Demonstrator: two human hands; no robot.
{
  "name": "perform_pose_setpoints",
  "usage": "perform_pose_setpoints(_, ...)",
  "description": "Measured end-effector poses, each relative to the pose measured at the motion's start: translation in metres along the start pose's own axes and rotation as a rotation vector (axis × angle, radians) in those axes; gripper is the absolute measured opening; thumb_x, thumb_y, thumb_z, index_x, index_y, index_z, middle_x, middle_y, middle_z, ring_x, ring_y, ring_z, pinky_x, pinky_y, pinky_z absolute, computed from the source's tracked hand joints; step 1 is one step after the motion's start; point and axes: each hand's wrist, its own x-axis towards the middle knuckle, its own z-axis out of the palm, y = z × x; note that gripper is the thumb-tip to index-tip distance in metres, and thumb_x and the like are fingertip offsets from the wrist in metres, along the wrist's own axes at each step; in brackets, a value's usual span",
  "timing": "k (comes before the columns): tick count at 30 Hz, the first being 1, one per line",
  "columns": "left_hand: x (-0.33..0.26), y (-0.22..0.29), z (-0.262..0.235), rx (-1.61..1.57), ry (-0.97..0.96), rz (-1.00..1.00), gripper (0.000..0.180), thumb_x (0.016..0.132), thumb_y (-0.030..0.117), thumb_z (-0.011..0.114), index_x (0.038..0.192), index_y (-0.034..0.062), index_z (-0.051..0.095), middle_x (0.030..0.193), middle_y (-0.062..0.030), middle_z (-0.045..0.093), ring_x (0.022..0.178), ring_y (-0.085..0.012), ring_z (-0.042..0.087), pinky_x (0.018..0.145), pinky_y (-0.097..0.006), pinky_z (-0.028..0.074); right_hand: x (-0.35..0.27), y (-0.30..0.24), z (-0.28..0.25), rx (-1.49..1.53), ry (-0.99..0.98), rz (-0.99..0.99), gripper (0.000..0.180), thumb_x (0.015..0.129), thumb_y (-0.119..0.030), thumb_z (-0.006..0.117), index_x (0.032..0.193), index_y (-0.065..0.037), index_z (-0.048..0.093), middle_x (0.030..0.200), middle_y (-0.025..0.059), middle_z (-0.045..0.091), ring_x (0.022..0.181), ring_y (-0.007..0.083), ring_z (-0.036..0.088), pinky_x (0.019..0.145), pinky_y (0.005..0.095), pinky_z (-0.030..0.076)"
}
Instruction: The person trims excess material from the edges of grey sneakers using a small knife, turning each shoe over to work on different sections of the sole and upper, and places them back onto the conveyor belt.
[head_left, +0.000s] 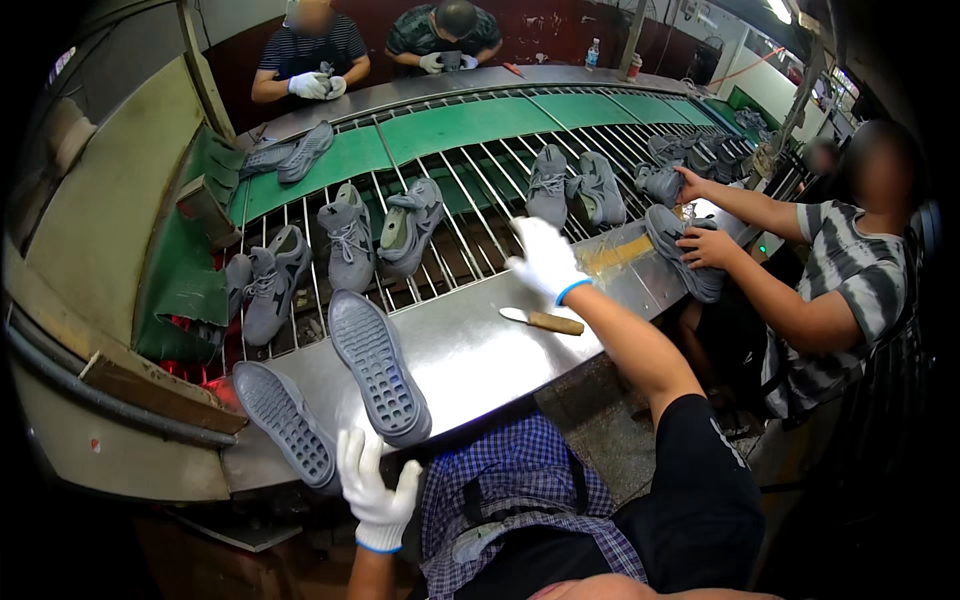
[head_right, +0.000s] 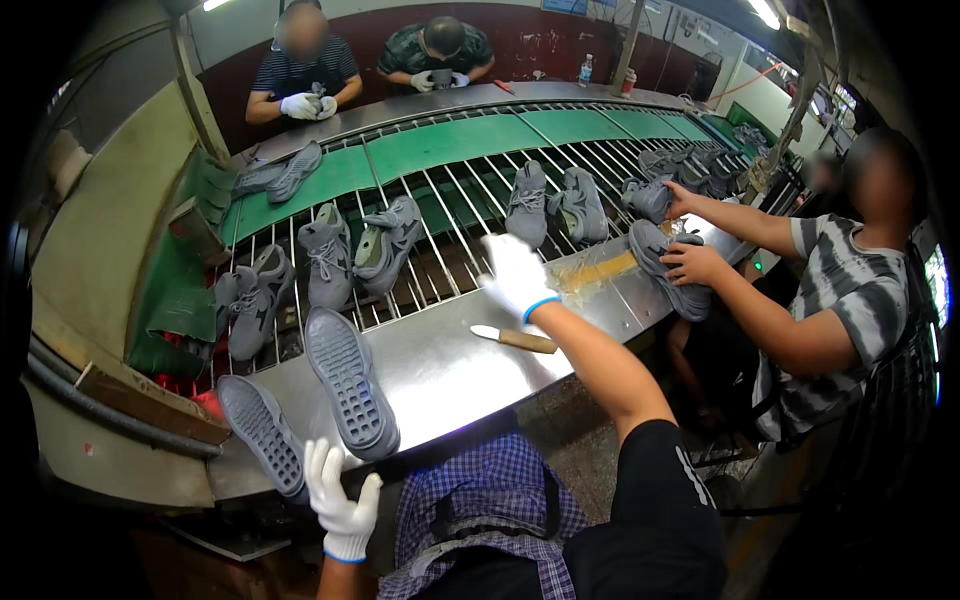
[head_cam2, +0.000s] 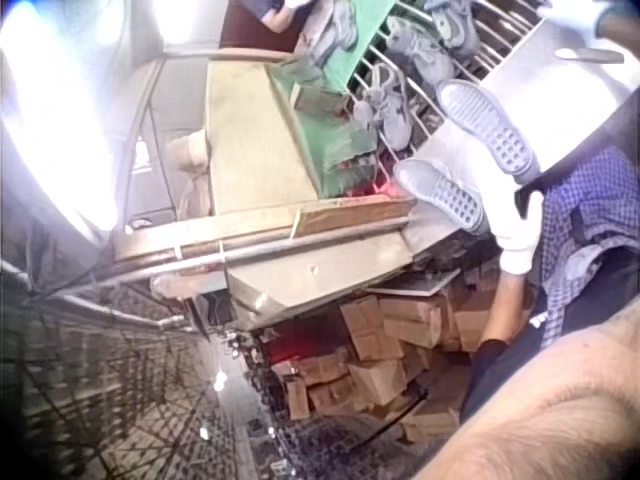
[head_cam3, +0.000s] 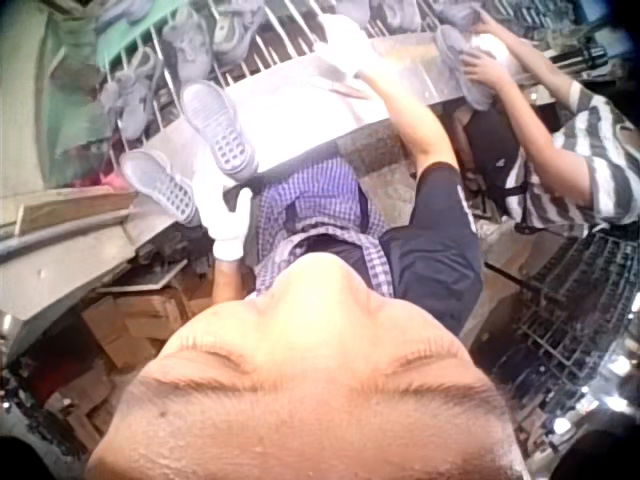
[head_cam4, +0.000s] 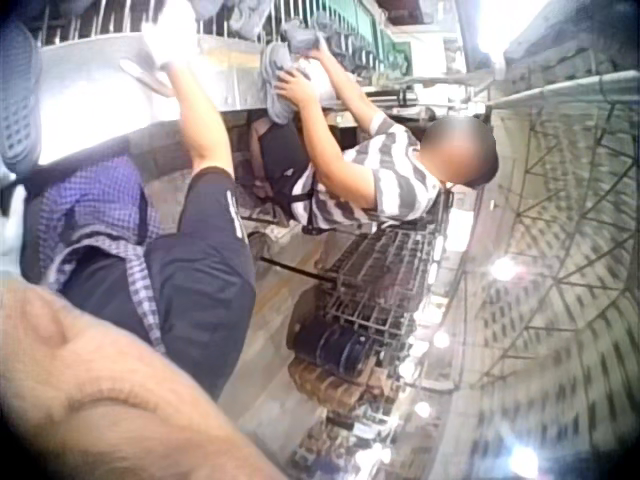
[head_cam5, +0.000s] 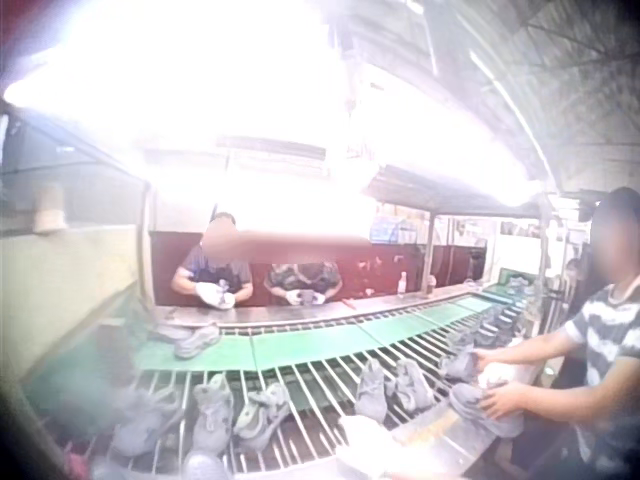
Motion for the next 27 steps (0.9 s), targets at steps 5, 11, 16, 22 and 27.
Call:
perform_pose_setpoints(5, 0.034, -0.029, 0.061, -0.162, 0.051, -0.318, 0.062, 0.092, 0.034, 0.082, 0.137, -0.0037, 0.066, 0.150, -0.0279, 0.061, 0.144, -0.0531, 0.052, 0.123, -0.059, 0.043, 0.041, 0.114, 0.057, -0.424, -0.015, 0.095, 0.063, 0.086, -0.014, 0.072, 0.146, -0.008, 0.054, 0.137, 0.0273, 0.060, 0.112, 0.0445, 0.068, 0.093, 0.0549, 0.057)
perform_pose_setpoints(11, 0.047, -0.037, 0.075, -0.095, 0.056, -0.255, 0.052, 0.086, 0.028, 0.082, 0.127, -0.0020, 0.072, 0.142, -0.0286, 0.066, 0.140, -0.0550, 0.056, 0.121, -0.060, 0.044, 0.076, 0.136, 0.082, -0.456, -0.149, 0.381, 0.095, 0.087, -0.035, 0.085, 0.161, -0.004, 0.035, 0.134, 0.0317, 0.063, 0.097, 0.0473, 0.077, 0.085, 0.0544, 0.063)
perform_pose_setpoints(16, 0.046, -0.040, 0.074, -0.047, 0.043, -0.234, 0.049, 0.088, 0.029, 0.081, 0.126, -0.0017, 0.073, 0.142, -0.0267, 0.067, 0.140, -0.0549, 0.056, 0.121, -0.060, 0.044, 0.068, 0.164, 0.006, -0.429, -0.147, 0.208, 0.061, 0.092, -0.041, 0.078, 0.133, -0.001, 0.058, 0.099, 0.0229, 0.076, 0.092, 0.0435, 0.077, 0.082, 0.0542, 0.062)
perform_pose_setpoints(22, 0.043, -0.041, 0.075, -0.039, 0.045, -0.215, 0.048, 0.095, 0.033, 0.078, 0.127, -0.0028, 0.072, 0.142, -0.0259, 0.068, 0.141, -0.0541, 0.056, 0.121, -0.061, 0.043, -0.035, 0.118, -0.087, -0.410, -0.178, -0.009, 0.055, 0.091, -0.042, 0.077, 0.128, -0.004, 0.060, 0.102, 0.0209, 0.074, 0.090, 0.0403, 0.077, 0.077, 0.0519, 0.061)
perform_pose_setpoints(27, 0.043, -0.041, 0.080, -0.075, 0.048, -0.211, 0.043, 0.093, 0.022, 0.074, 0.126, -0.0055, 0.071, 0.141, -0.0281, 0.067, 0.139, -0.0557, 0.056, 0.121, -0.062, 0.043, -0.135, 0.088, -0.125, -0.401, -0.207, -0.155, 0.061, 0.087, -0.045, 0.078, 0.133, -0.005, 0.068, 0.120, 0.0218, 0.074, 0.110, 0.0412, 0.071, 0.094, 0.0527, 0.057)
